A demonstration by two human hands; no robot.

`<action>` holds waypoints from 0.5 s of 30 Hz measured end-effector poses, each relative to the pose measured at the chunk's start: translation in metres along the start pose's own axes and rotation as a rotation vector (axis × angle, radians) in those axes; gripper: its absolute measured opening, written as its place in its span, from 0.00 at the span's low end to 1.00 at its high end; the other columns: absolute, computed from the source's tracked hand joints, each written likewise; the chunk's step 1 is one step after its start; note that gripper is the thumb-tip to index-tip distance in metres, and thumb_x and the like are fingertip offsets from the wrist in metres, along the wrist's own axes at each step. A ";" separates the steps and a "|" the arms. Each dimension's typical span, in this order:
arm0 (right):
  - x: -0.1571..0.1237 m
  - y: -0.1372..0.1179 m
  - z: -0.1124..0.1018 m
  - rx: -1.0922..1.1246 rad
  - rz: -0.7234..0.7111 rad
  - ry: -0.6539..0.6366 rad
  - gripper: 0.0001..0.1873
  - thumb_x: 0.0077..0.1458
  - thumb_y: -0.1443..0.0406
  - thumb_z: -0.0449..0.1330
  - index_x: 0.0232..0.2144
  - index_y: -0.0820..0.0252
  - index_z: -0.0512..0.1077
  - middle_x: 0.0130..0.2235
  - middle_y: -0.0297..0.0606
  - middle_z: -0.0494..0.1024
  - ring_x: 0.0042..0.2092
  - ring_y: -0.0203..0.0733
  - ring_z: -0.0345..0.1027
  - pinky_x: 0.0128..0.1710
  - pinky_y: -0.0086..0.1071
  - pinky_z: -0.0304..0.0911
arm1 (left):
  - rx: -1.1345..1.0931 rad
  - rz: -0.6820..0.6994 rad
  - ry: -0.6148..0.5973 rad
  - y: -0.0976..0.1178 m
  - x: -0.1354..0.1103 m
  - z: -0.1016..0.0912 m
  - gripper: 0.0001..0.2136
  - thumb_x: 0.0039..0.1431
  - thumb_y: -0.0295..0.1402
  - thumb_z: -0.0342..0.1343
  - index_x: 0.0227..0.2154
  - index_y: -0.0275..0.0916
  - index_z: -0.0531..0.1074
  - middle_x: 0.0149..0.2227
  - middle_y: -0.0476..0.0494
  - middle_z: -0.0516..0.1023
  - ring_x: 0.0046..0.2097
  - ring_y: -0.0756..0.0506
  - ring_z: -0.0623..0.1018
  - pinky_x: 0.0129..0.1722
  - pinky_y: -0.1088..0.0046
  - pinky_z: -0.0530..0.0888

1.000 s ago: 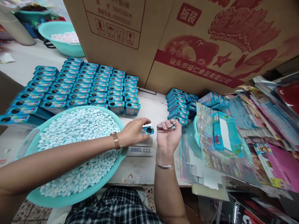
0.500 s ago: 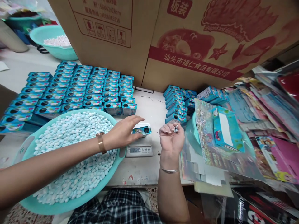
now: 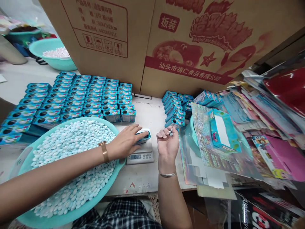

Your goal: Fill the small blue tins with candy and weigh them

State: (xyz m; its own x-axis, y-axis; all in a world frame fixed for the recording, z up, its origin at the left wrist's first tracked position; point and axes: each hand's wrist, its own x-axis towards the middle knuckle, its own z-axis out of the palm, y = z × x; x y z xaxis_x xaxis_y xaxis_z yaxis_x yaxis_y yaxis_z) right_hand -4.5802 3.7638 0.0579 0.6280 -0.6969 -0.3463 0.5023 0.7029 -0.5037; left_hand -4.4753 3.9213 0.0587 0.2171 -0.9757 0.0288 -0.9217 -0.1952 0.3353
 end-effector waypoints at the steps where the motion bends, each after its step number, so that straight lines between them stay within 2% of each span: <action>1: 0.000 0.000 -0.001 -0.003 0.001 0.002 0.12 0.57 0.62 0.57 0.25 0.57 0.59 0.19 0.20 0.56 0.17 0.26 0.50 0.19 0.22 0.52 | -0.001 0.000 0.001 0.000 -0.001 -0.001 0.28 0.59 0.34 0.56 0.62 0.45 0.58 0.61 0.35 0.64 0.64 0.33 0.60 0.59 0.52 0.64; 7: -0.002 0.002 -0.003 0.011 0.021 0.019 0.12 0.58 0.63 0.56 0.25 0.57 0.59 0.19 0.20 0.56 0.17 0.26 0.49 0.19 0.23 0.50 | 0.017 0.004 -0.003 0.001 -0.001 0.001 0.27 0.61 0.38 0.55 0.62 0.41 0.59 0.62 0.33 0.63 0.64 0.32 0.61 0.60 0.52 0.64; 10: -0.001 0.004 -0.004 0.011 0.025 0.017 0.11 0.58 0.63 0.55 0.25 0.58 0.60 0.19 0.20 0.56 0.17 0.26 0.49 0.19 0.23 0.50 | -0.012 0.005 0.024 0.001 0.004 0.003 0.25 0.65 0.43 0.48 0.62 0.40 0.60 0.61 0.33 0.64 0.64 0.33 0.62 0.60 0.52 0.65; 13: 0.000 0.005 -0.007 0.040 0.047 0.019 0.11 0.60 0.63 0.53 0.25 0.58 0.60 0.19 0.21 0.57 0.17 0.26 0.49 0.19 0.23 0.49 | -0.032 0.005 0.081 0.000 0.015 0.005 0.20 0.68 0.40 0.42 0.58 0.41 0.66 0.58 0.37 0.69 0.62 0.36 0.66 0.59 0.55 0.66; 15: 0.000 0.006 -0.009 0.067 0.063 0.022 0.11 0.60 0.64 0.52 0.25 0.59 0.61 0.19 0.21 0.57 0.17 0.26 0.49 0.19 0.23 0.49 | -0.034 0.018 0.130 0.000 0.024 0.005 0.17 0.68 0.36 0.42 0.51 0.42 0.73 0.53 0.40 0.74 0.58 0.39 0.69 0.58 0.58 0.68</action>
State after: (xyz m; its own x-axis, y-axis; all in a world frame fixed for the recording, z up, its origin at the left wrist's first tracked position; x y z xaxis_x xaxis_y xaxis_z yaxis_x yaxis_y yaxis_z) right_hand -4.5826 3.7667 0.0482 0.6469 -0.6533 -0.3934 0.5011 0.7530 -0.4264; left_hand -4.4715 3.8972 0.0543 0.2422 -0.9575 0.1565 -0.9149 -0.1717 0.3653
